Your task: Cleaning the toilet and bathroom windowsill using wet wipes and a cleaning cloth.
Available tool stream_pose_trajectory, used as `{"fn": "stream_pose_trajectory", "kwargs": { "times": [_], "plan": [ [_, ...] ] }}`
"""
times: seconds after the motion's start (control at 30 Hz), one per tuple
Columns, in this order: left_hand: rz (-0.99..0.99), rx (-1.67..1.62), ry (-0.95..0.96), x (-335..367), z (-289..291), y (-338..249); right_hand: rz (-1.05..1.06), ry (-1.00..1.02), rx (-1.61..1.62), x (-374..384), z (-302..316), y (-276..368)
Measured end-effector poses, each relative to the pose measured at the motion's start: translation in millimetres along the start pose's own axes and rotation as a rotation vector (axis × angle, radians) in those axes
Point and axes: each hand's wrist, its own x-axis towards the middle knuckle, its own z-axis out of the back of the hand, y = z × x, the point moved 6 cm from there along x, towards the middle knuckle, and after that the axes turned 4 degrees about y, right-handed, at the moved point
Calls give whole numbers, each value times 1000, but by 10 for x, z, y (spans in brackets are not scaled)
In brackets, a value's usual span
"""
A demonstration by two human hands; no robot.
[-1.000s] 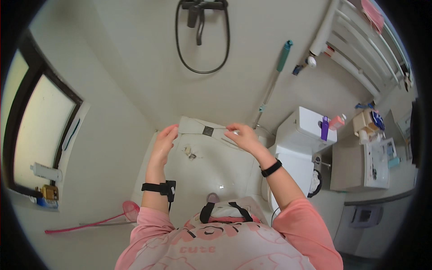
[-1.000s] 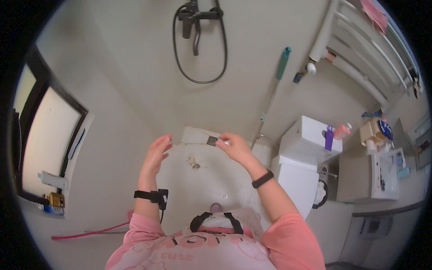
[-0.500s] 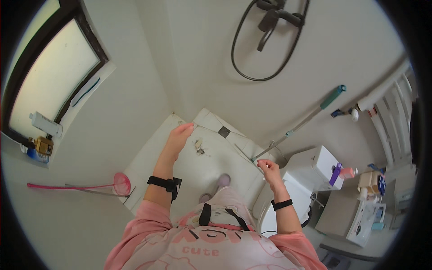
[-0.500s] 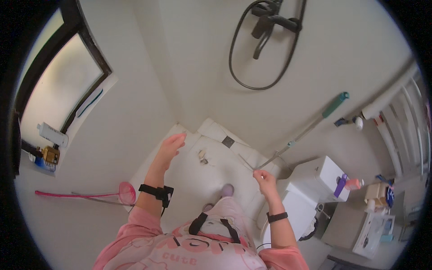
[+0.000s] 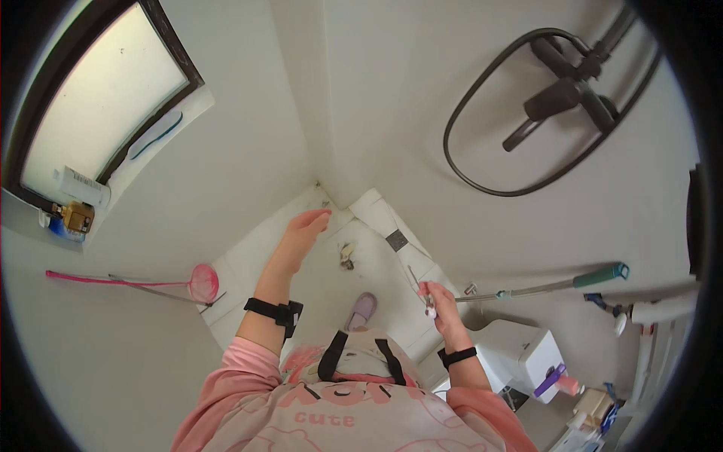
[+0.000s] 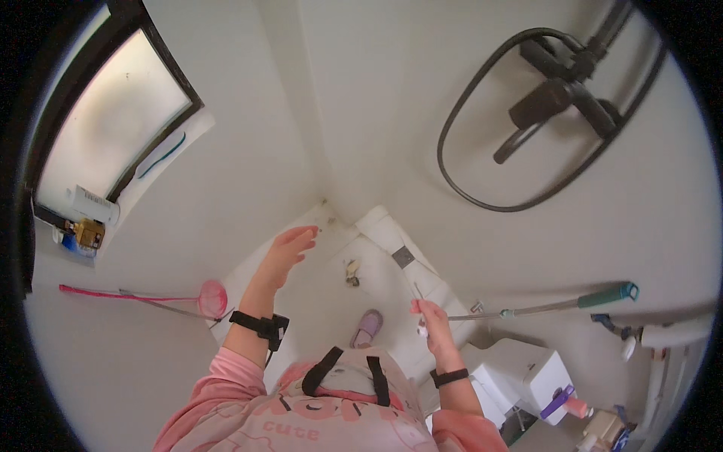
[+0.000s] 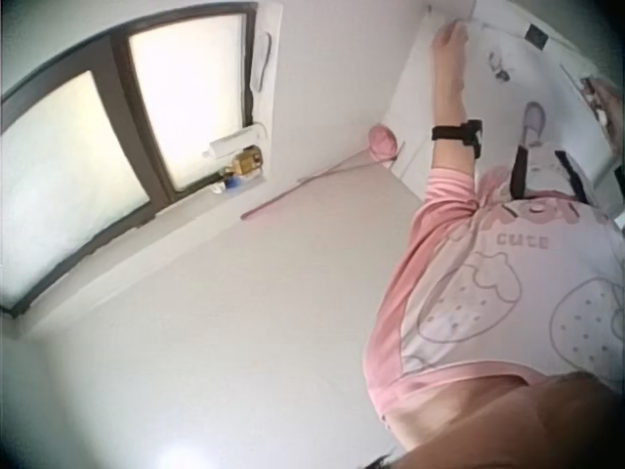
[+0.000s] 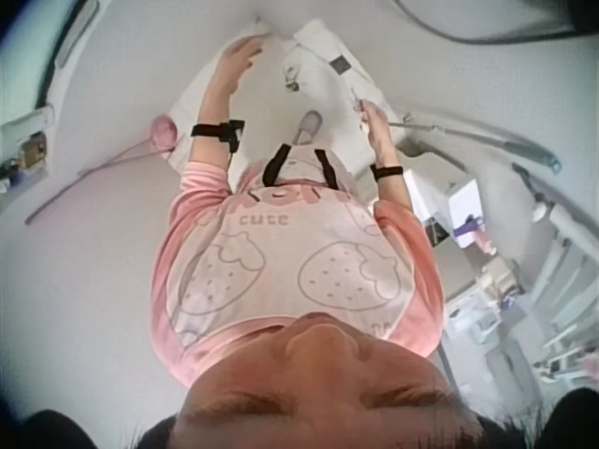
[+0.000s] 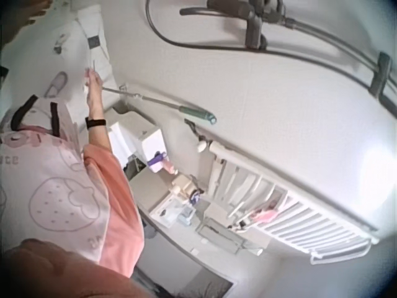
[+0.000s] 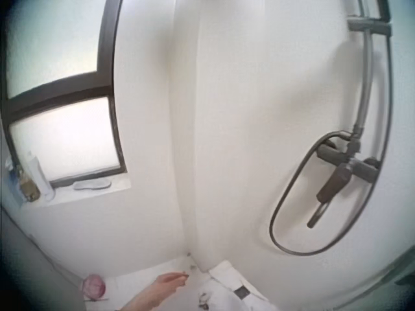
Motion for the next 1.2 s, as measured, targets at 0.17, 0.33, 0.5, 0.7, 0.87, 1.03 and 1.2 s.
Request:
{"fn": "stream_pose_trajectory", "kwargs": {
  "times": [0.17, 0.33, 0.5, 0.7, 0.87, 1.03, 1.2],
  "plan": [
    [23, -123, 38, 207, -197, -211, 55, 157, 50, 246, -572, 876],
    [55, -115, 44, 545, -151, -178, 94, 201, -14, 404, -802, 1218],
    [97, -65, 65, 917, -58, -124, 50, 121, 23, 545, -731, 1086],
    [114, -78, 74, 1203, 61, -95, 16, 60, 64, 685, -716, 947],
    [116, -101, 113, 1346, 50, -135, 16, 55, 96, 769, -821, 971],
    [144, -88, 151, 1424, 0, -116, 23, 42, 120, 826, -877, 980],
    [172, -86, 179, 1446, -37, -90, 19, 80, 124, 807, -1072, 1115]
  ]
}}
